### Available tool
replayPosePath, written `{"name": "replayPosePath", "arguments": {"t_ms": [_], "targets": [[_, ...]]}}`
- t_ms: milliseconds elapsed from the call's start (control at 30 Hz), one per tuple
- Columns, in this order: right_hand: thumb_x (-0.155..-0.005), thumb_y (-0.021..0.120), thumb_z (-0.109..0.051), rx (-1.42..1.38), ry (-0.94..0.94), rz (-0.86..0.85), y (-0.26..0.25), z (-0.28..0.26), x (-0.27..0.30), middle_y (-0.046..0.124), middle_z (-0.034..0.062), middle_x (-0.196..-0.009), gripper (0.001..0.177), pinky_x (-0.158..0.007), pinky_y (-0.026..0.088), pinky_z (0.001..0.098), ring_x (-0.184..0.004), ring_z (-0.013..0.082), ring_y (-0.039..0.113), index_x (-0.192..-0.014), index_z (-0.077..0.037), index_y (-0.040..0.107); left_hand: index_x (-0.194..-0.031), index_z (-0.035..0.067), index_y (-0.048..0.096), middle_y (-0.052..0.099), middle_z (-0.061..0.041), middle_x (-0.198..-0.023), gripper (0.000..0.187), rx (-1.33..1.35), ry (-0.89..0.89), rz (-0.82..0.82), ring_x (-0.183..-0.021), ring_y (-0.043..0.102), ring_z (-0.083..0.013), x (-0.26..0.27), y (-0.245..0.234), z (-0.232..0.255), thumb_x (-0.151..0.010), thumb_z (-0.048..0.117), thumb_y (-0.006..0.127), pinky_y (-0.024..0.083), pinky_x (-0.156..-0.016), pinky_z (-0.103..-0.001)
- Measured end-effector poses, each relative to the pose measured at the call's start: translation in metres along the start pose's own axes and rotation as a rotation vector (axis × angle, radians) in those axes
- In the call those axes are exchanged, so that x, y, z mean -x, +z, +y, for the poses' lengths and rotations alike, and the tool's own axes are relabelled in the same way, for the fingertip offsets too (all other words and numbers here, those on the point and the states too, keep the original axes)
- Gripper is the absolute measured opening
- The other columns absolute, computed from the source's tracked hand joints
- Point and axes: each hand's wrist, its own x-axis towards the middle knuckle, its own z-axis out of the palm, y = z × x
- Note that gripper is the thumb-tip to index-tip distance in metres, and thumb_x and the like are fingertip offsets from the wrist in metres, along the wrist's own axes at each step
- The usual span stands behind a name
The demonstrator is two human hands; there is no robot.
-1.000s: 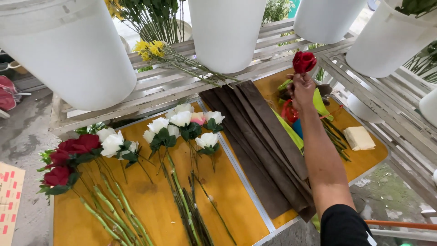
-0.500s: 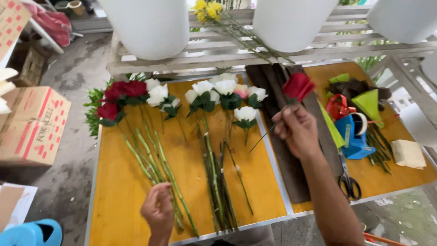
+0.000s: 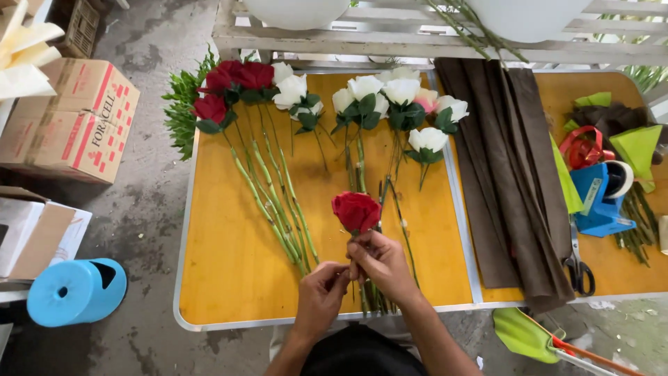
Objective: The person arranges red and white artificial roses on a yellow table. They pick up individual stems, adjust the flower heads, and group the stems together by hand.
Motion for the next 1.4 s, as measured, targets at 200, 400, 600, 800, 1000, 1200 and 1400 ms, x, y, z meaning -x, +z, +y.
{"name": "replayPosePath", "arguments": {"t_ms": [200,400,600,800,1000,1200,1400], "targets": [[-0.102,0.062,-0.007,0.341,-0.101,0.168,-0.035,0.007,-0.053,0.077,0.011,-0.078,0.018,-0.044,0.054,0.0186,-0.051,0.0105,0.064,-0.115,0.002,0.073,-0.098,0.006,0.07,0.074,-0.006,-0.085,0.013,0.069,-0.152,0.09,-0.076,0.066,-0.016,-0.012,-0.013,0.007,-0.1,0.017,0.062,0.058,-0.069,-0.03],[-0.095,0.074,-0.023,0.882,-0.001,0.15,-0.066,0.038,-0.116,0.076,0.0125,-0.105,0.034,-0.085,0.061,0.0357,-0.093,0.0232,0.071,-0.123,-0.002,0.072,-0.106,0.001,0.067,0.073,-0.01,-0.084,0.017,0.222,-0.149,0.29,-0.08,0.072,-0.0163,-0.02,-0.039,-0.011,-0.102,0.016,0.059,0.058,-0.061,-0.027],[-0.095,0.067,-0.006,0.757,0.096,0.211,-0.066,0.052,-0.128,0.077,0.0096,-0.101,0.018,-0.08,0.063,0.028,-0.087,0.0169,0.072,-0.111,-0.007,0.075,-0.11,0.0,0.061,0.071,-0.015,-0.079,0.017,0.329,-0.206,0.353,-0.066,0.076,-0.0241,-0.003,-0.04,-0.007,-0.104,0.015,0.054,0.06,-0.05,-0.031],[-0.101,0.058,-0.009,0.506,0.045,0.338,-0.07,0.017,-0.103,0.063,0.0034,-0.079,0.022,-0.057,0.042,0.028,-0.066,0.0119,0.053,-0.118,-0.004,0.071,-0.12,-0.001,0.061,0.071,-0.014,-0.084,0.022,0.303,-0.265,0.41,-0.07,0.074,-0.0228,0.001,-0.043,-0.009,-0.102,0.011,0.058,0.061,-0.06,-0.031],[-0.103,0.06,-0.01,0.314,-0.019,0.423,-0.076,0.013,-0.092,0.068,0.0109,-0.094,0.034,-0.073,0.055,0.0336,-0.083,0.0179,0.063,-0.136,-0.005,0.056,-0.113,-0.006,0.07,0.073,-0.015,-0.081,0.023,0.338,-0.238,0.411,-0.07,0.074,-0.0228,-0.007,-0.037,-0.02,-0.099,0.01,0.061,0.061,-0.06,-0.032],[-0.104,0.064,-0.018,0.422,-0.222,0.551,-0.088,0.027,-0.104,0.061,0.0041,-0.095,0.021,-0.061,0.044,0.0317,-0.07,0.0121,0.05,-0.124,-0.011,0.066,-0.107,0.0,0.072,0.076,-0.012,-0.085,0.017,0.256,-0.234,0.296,-0.079,0.074,-0.0209,-0.014,-0.017,-0.009,-0.098,0.011,0.062,0.062,-0.068,-0.031],[-0.101,0.071,-0.001,0.133,-0.428,0.516,-0.089,0.053,-0.111,0.064,0.0105,-0.091,0.016,-0.056,0.057,0.0301,-0.062,0.0138,0.067,-0.117,0.002,0.068,-0.107,-0.004,0.073,0.06,-0.031,-0.134,0.018,0.206,0.058,0.08,-0.122,0.064,-0.0458,-0.086,0.025,0.027,-0.1,0.011,0.066,0.053,-0.104,-0.05]]}}
